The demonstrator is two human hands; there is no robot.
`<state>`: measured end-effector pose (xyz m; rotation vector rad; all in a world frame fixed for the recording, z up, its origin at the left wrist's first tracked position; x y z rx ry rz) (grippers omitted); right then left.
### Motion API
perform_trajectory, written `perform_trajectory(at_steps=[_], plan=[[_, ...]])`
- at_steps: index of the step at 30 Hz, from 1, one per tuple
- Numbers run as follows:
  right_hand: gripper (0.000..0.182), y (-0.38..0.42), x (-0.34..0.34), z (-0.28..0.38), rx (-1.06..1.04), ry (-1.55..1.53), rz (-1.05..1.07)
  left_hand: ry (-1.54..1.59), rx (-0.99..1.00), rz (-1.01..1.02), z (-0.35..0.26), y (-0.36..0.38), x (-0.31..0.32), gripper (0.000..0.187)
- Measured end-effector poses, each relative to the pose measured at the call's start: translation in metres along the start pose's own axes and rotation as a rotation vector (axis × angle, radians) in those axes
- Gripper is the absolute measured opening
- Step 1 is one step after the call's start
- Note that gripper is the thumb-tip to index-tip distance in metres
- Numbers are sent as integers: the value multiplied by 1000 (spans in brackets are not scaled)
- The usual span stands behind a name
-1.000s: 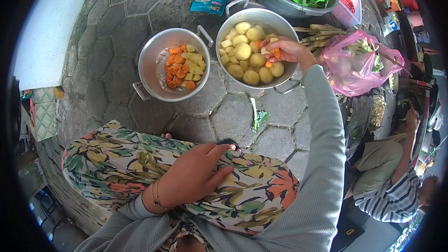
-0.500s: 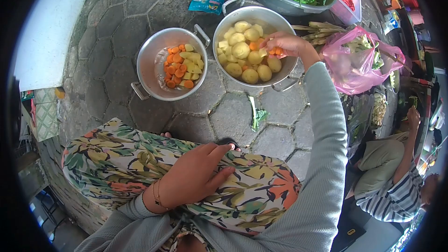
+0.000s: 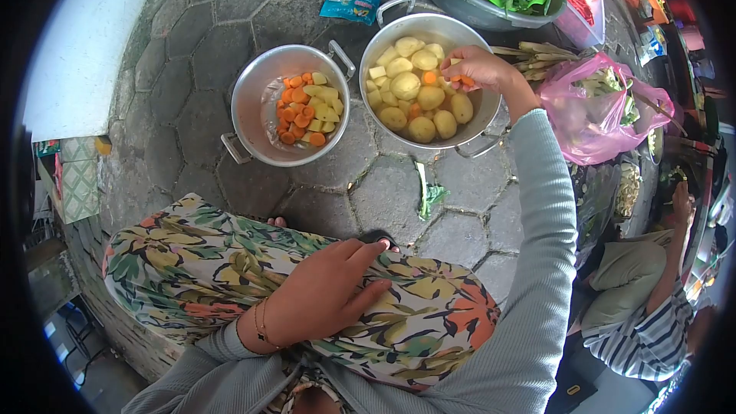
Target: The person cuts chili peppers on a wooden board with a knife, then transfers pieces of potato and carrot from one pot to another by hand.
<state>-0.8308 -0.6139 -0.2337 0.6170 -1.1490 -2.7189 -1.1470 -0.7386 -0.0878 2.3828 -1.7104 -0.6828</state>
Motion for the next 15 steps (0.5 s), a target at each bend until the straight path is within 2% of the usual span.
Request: perform_trajectory(at_steps=[3,7,11,13,15], plan=[[20,6,7,5,14,-52,14,-1,-4,-3,0,0,0,47],[24,35,61,74,-199,-274,344,5,-53,3,4,0,0,47],[21,45,132,151,-532,-22,358,0,-41,-13,6,0,3,46],[22,43,161,175,-726,224,272,-30,-49,6,8,0,6,47],[23,38,174,181,-788,314,169,-29,19,-86,5,0,1,32]])
Point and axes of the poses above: each hand's wrist, its own y-axis away from the middle knuckle, its own x-axis out of the palm, z = x × y, the point moved 7 cm from there along -y, towards the middle knuckle, and after that the axes turned 9 degrees about y, right-handed, at the moved point
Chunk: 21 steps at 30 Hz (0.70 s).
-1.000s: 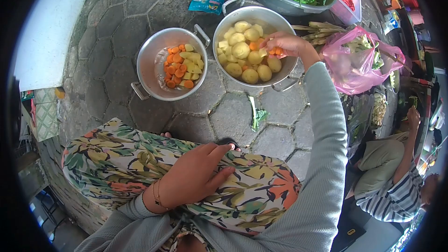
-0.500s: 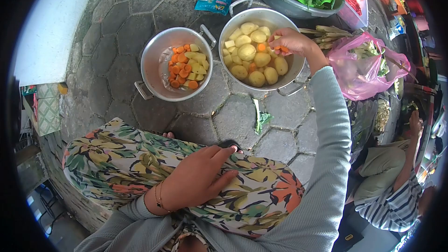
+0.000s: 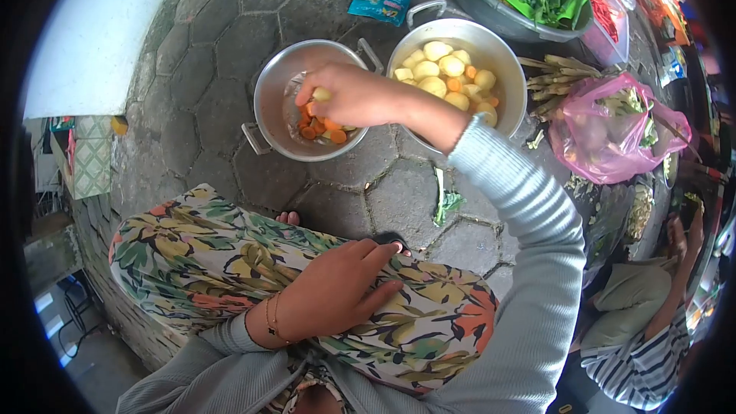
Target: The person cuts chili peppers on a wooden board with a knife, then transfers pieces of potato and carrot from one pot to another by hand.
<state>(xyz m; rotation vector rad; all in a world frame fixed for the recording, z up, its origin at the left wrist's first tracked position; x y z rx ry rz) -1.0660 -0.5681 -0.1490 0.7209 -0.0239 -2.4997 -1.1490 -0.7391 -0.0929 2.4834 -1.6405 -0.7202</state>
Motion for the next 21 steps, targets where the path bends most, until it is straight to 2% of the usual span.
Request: perform_trajectory(at_steps=[1,4,5,6,8,9,10,13,15,16,18,20,21], plan=[[24,-1,-1,2,-43,126,-50,-2,5,9,0,0,0,32],[21,11,-28,-13,-94,74,-149,9,-3,-9,0,1,-4,34],[21,22,-38,-24,38,-150,-127,20,2,-21,-1,1,-5,35],[20,34,-52,-38,156,-183,-111,33,10,-28,-2,1,-6,37],[14,66,-88,-62,270,24,-265,52,18,-12,-5,1,-9,38],[11,83,-103,-86,491,127,-290,57,20,-9,-6,0,-9,39],[13,98,-112,-120,533,159,-294,65,29,-3,-6,0,-8,39],[17,125,-116,-154,661,315,-206,49,42,-2,-6,0,-7,39],[26,138,-101,-197,860,347,-89,41,50,5,-7,0,-6,40],[26,140,-94,-203,862,344,-96,36,53,10,-7,0,-6,40],[34,134,-100,-192,731,665,-370,39,29,32,-7,-2,-6,40],[33,126,-92,-190,777,719,-388,35,31,28,-6,-3,-6,40],[33,121,-86,-187,833,757,-333,30,29,24,-5,-3,-6,40]])
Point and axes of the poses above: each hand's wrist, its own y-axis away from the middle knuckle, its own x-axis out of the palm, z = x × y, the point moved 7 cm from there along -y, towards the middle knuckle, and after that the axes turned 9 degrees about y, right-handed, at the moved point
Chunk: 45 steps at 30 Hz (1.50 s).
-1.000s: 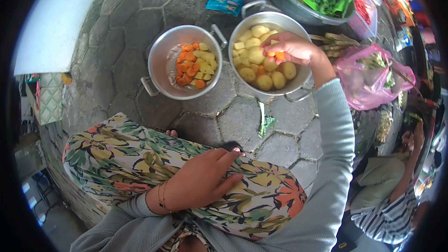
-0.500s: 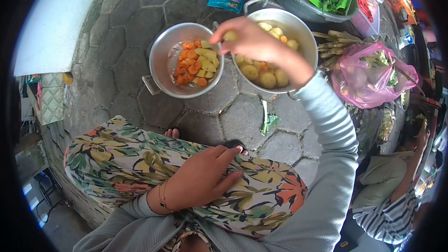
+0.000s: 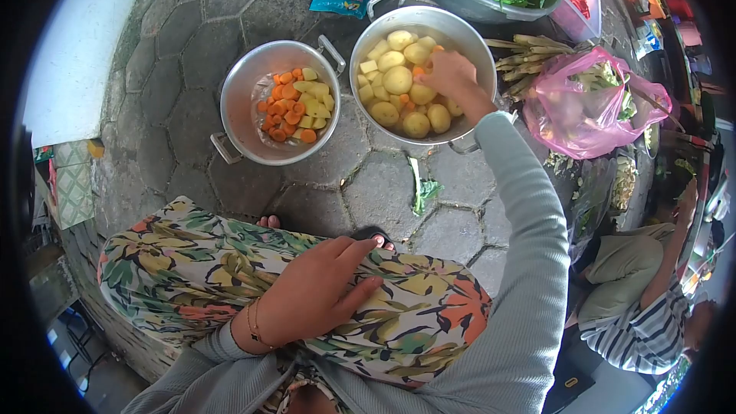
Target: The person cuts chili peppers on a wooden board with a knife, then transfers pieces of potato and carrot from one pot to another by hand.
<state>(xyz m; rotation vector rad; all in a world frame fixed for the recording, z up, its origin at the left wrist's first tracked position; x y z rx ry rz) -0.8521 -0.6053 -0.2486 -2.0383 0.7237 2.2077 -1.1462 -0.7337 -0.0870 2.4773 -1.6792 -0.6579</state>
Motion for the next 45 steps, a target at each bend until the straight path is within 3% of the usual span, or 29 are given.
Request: perform_trajectory(at_steps=[8,10,12,14,15,18,20,21,23,32,42,45], plan=[[29,-7,0,-5,35,16,107,6,-16,-13,1,0,1,40],[36,-8,-18,-5,-102,-103,-37,14,-16,-20,0,0,1,40],[42,9,-58,38,-258,-304,120,6,-7,-9,-3,-2,1,40],[45,37,-86,82,-282,-744,325,1,-13,15,-2,-2,5,40],[45,44,-99,98,-421,-706,194,-9,-18,30,-2,-3,7,40],[43,38,-100,98,-439,-509,66,-27,-7,33,-1,-1,8,40],[53,28,-81,77,-390,-126,66,-15,-11,26,-3,0,5,39],[47,17,-49,61,-344,2,192,8,-19,14,-4,0,3,39],[36,27,-31,47,-186,123,153,13,-18,6,-5,1,1,39],[19,26,5,54,-203,236,67,-7,3,-18,-2,2,3,40],[22,25,-16,54,-252,265,106,-13,-2,-12,-2,3,2,41],[30,36,-74,86,-342,-140,164,-18,-5,-16,0,1,2,41]])
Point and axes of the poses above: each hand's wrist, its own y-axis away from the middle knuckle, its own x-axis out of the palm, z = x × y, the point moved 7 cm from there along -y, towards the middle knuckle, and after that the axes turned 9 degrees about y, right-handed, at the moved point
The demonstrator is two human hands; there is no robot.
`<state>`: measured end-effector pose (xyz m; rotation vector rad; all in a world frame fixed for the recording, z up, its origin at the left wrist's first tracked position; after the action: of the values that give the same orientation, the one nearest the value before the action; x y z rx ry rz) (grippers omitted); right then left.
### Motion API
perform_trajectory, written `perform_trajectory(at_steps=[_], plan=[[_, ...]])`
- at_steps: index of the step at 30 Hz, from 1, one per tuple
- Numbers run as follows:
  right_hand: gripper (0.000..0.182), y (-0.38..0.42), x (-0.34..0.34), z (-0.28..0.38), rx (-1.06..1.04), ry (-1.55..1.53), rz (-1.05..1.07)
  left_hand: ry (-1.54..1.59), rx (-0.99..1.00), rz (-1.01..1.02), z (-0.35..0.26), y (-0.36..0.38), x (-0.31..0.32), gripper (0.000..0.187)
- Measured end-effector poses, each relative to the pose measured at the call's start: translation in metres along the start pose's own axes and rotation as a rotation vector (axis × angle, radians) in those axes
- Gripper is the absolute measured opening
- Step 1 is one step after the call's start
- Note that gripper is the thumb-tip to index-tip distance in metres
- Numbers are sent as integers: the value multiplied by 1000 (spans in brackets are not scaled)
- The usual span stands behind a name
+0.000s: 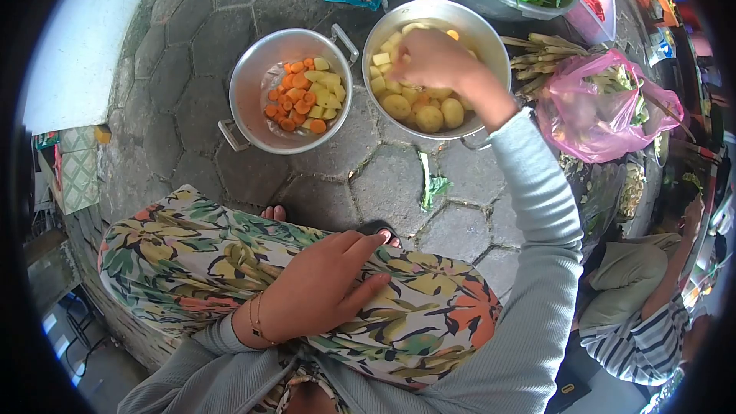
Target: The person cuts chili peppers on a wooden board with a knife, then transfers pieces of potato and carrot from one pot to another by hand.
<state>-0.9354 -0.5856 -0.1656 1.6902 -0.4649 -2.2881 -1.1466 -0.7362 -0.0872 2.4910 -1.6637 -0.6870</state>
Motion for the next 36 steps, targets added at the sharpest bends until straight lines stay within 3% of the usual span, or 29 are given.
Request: perform_trajectory(at_steps=[1,2,4,6,8,10,14,22,26,28,32,33,35,36], plan=[[34,5,-16,27,-33,-200,32,0,-5,4,0,0,0,41],[34,3,-16,34,-30,-206,31,3,-43,48,3,-1,2,44],[38,6,-33,41,-77,-255,-198,-2,-74,102,4,-1,5,48],[34,-9,-22,13,-151,-83,-270,24,-97,100,5,-1,3,47],[24,-19,19,-25,-15,254,85,27,-61,57,2,-1,0,43],[20,-12,43,-47,81,270,165,35,-32,13,1,-1,-3,40],[19,-7,75,-57,127,322,75,34,-18,15,0,0,-2,41],[12,-18,102,-51,-38,600,-21,16,-17,23,0,-2,-2,41],[13,-11,79,-46,-62,491,-12,43,-32,29,1,0,-1,41],[18,-6,47,-39,28,425,-5,55,-21,4,2,-2,-3,40],[39,-2,-5,28,-161,-84,33,50,-53,54,5,-2,2,45],[39,-4,-7,24,-155,-90,28,38,-66,69,5,-3,2,45],[42,-12,-28,19,-187,4,-187,34,-81,77,5,-4,1,43],[38,-11,-39,1,-35,86,-167,39,-94,77,5,-5,0,41]])
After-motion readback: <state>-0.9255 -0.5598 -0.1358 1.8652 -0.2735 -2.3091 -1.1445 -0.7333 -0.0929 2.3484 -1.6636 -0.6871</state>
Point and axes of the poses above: each hand's wrist, its own y-axis away from the middle knuckle, its own x-axis out of the palm, z = x × y, the point moved 7 cm from there along -y, towards the middle knuckle, and after that the axes turned 9 degrees about y, right-handed, at the moved point
